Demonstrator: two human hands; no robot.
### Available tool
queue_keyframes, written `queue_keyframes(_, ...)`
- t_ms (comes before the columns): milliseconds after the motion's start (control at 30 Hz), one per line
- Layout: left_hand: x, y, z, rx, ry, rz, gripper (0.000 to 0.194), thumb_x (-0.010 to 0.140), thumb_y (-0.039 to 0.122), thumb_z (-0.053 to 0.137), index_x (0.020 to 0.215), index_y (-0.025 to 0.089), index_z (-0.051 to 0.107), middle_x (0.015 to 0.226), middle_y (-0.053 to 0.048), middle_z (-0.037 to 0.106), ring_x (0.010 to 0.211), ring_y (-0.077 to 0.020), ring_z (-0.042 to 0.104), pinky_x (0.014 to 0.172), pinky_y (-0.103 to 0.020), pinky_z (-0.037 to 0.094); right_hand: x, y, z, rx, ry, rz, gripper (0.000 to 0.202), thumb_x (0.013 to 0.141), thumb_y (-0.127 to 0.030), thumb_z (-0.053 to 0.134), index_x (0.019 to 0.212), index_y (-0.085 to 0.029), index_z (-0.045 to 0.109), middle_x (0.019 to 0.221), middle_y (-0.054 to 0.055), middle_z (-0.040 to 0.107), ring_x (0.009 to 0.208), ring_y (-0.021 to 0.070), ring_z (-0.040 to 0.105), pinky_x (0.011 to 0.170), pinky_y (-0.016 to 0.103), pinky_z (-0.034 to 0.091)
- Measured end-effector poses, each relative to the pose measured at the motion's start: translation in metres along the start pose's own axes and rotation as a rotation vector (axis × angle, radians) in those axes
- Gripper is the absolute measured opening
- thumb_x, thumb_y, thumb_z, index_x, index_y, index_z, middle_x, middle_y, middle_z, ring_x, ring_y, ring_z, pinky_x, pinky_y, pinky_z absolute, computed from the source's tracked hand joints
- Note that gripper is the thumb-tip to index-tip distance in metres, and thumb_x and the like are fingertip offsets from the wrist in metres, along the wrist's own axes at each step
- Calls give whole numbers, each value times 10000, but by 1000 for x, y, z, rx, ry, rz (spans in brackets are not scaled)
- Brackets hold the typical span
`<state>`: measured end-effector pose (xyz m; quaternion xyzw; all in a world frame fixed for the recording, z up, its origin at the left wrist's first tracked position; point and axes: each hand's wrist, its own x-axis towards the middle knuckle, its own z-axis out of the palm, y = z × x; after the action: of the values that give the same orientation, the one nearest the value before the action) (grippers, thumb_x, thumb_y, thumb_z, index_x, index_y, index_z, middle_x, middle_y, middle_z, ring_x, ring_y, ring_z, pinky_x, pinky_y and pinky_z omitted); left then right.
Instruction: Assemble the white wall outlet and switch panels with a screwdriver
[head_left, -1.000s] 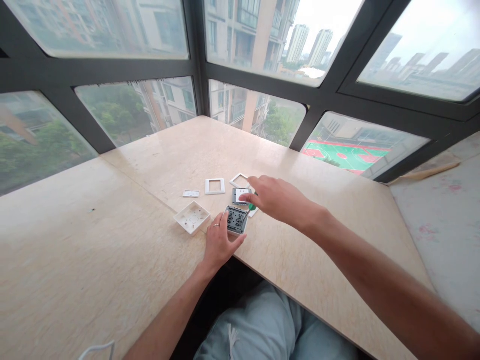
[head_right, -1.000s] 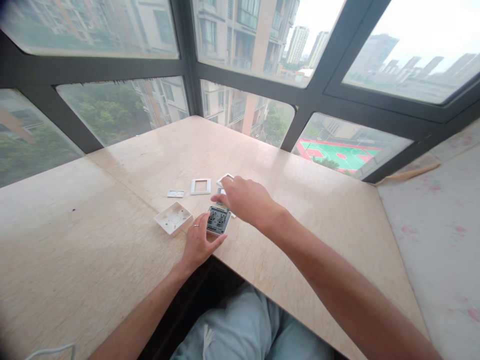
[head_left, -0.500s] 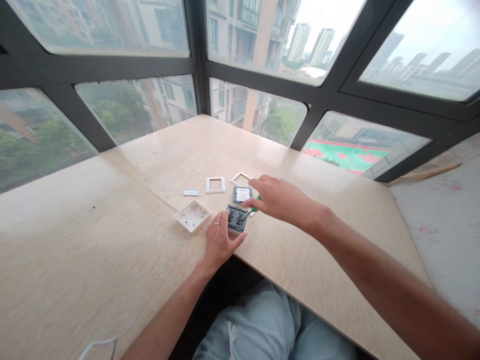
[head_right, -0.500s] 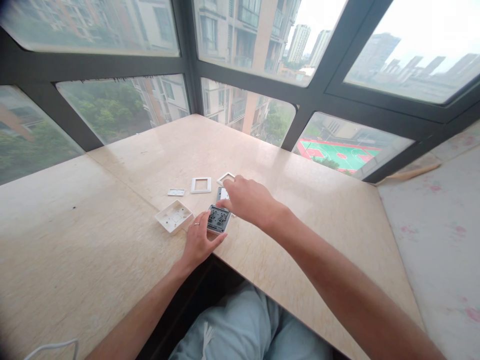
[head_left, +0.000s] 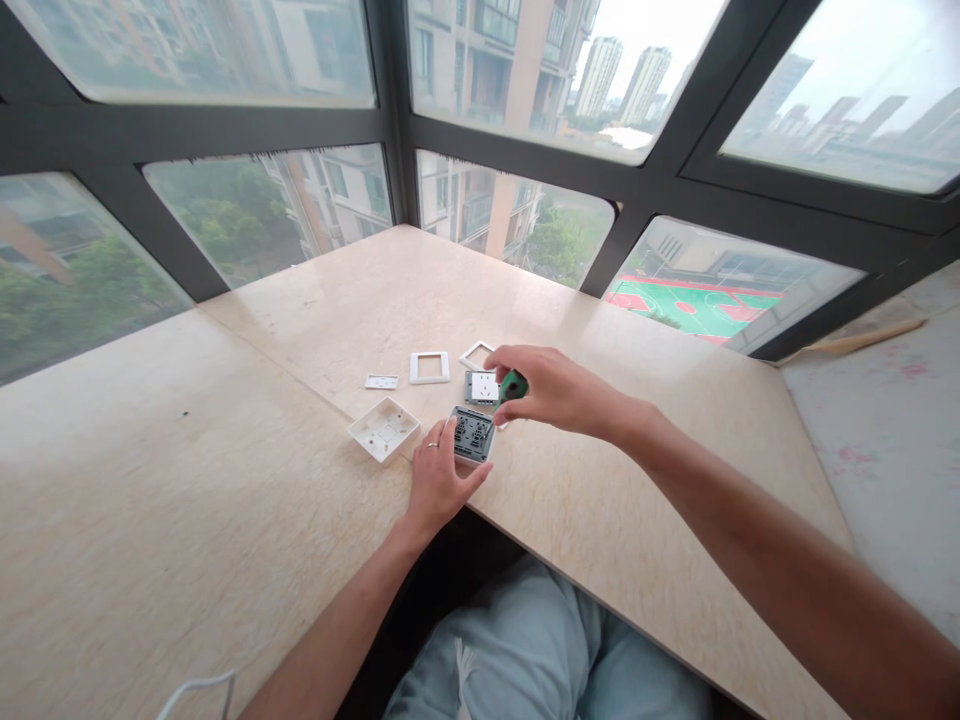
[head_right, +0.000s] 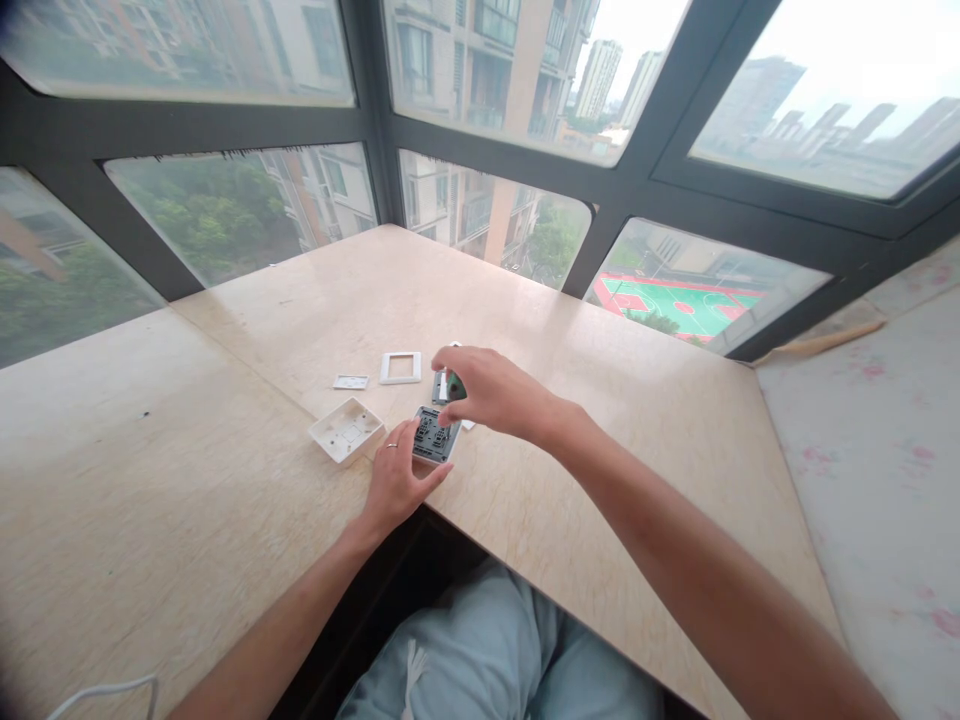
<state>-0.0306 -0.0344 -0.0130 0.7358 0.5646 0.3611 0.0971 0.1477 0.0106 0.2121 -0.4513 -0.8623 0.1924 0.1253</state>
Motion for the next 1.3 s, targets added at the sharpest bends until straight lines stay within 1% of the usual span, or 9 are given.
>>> queue_keyframes(100,0,0,0,4,0,5,801,830,529,725,1453,160,384,1385,-224,560,1301,-392,547,1038,-548,480,2,10,20,308,166,17,591,757,-243,808,1277,-160,539,1026,66,702,899,198,658,846,347,508)
queue_keyframes(233,0,0,0,-1,-6,2,802,828,527,730,1453,160,386,1392,-221,558,1303,-389,548,1051,-554,471,3,19,41,754,381,21,493,810,-274,705,1252,-201,498,1093,74,685,986,195,677,900,372,544)
queue_keyframes(367,0,0,-1,5,-18,-6,800,826,526,734,1451,164,391,1401,-216,557,1306,-383,547,1054,-548,470,4,24,45,1002,636,54,274,799,-246,604,1064,-241,538,817,-40,588,635,120,585,590,267,503)
queue_keyframes(467,-1,0,0,4,-10,-4,805,829,536,729,1457,170,386,1404,-214,555,1302,-382,551,1046,-544,476,5,27,47,851,454,171,116,832,-303,603,914,-222,591,649,-70,515,469,87,431,453,229,351)
queue_keyframes(567,-1,-1,1,9,3,1,817,830,558,719,1464,167,383,1405,-221,553,1301,-389,552,1039,-547,479,5,30,60,350,127,240,131,861,-329,633,826,-203,646,716,-13,638,597,119,552,551,242,396)
queue_keyframes(667,-2,-4,3,14,11,12,833,834,597,699,1468,161,381,1405,-227,553,1307,-394,547,1037,-552,479,4,34,81,17,-48,243,57,838,-208,646,821,-196,699,806,29,722,750,160,625,643,253,393)
queue_keyframes(867,-3,-4,4,19,15,20,837,837,627,684,1463,156,391,1395,-228,563,1302,-391,552,1041,-544,474,2,40,106,-136,-177,263,120,872,-203,596,887,-195,715,917,79,766,841,214,675,631,268,365)
queue_keyframes(1067,-2,-3,2,25,10,17,828,840,605,692,1459,144,393,1403,-231,560,1304,-395,547,1037,-544,477,9,40,101,-244,-264,253,183,932,-259,540,950,-196,710,995,90,772,918,223,697,672,266,415)
queue_keyframes(1300,-2,-4,3,19,11,10,802,842,591,693,1453,159,403,1397,-220,567,1299,-386,555,1034,-537,480,21,31,94,-364,-377,212,208,897,-243,567,1003,-189,738,1040,139,771,955,283,722,706,308,496)
